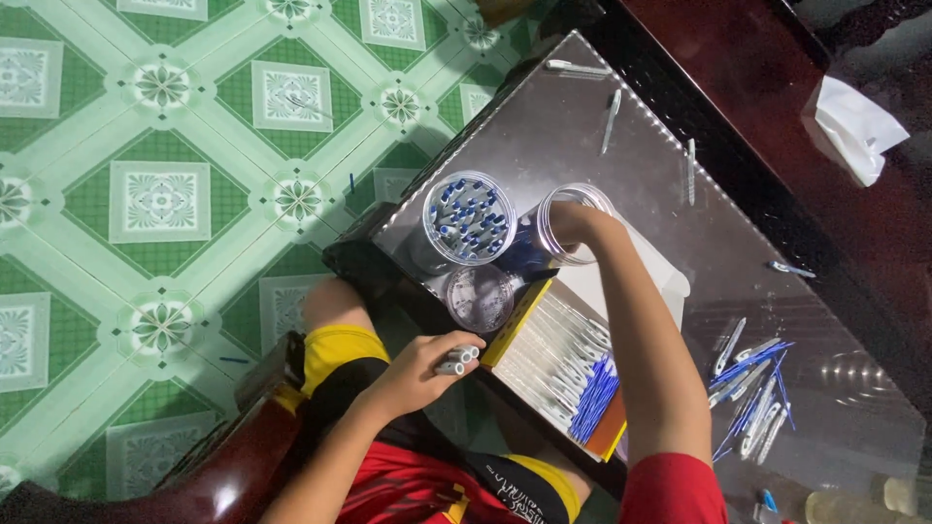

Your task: Assembling ballpoint pens by inserting ink refills into barrels and attaching caps.

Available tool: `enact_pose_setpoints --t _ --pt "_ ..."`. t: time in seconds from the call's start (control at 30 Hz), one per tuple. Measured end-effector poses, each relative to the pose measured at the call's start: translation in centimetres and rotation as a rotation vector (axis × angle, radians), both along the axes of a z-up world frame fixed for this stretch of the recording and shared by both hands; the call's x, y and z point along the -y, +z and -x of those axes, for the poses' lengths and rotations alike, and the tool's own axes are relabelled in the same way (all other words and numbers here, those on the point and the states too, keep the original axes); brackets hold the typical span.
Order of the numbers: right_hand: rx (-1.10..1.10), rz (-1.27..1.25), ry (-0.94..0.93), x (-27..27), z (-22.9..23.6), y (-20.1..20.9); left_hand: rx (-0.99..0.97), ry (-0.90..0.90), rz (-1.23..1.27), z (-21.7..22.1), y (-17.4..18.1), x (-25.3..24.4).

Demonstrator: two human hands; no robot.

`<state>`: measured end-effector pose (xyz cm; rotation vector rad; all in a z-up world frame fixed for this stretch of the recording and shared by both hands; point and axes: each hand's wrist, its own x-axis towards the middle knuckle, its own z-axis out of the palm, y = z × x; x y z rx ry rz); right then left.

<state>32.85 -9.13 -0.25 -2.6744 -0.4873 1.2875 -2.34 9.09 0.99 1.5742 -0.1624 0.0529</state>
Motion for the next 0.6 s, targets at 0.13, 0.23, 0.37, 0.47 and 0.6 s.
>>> enact_pose_setpoints --t 0.13,0.23,0.37,0.47,0.6 --pt "0.117 0.107 0.088 -1.8 4.2 10.1 -0.007 -0.024 0.017 -0.2 -0.4 0.3" --pt "0.164 0.107 0.023 -1.7 6.8 15.4 -0.013 -0.036 0.035 -0.4 -0.5 0.6" --pt "0.342 0.000 -0.025 1.7 10.1 19.2 0.027 -0.051 0.031 -1.1 -0.2 1.4" --pt "0.296 -0.416 -0.019 5.6 14.2 20.1 0.051 -0.075 0.015 -2.4 0.7 2.2" --pt "0.133 -0.818 -0.074 10.4 21.6 17.3 0.155 -0.145 0.012 -3.2 0.7 4.4"
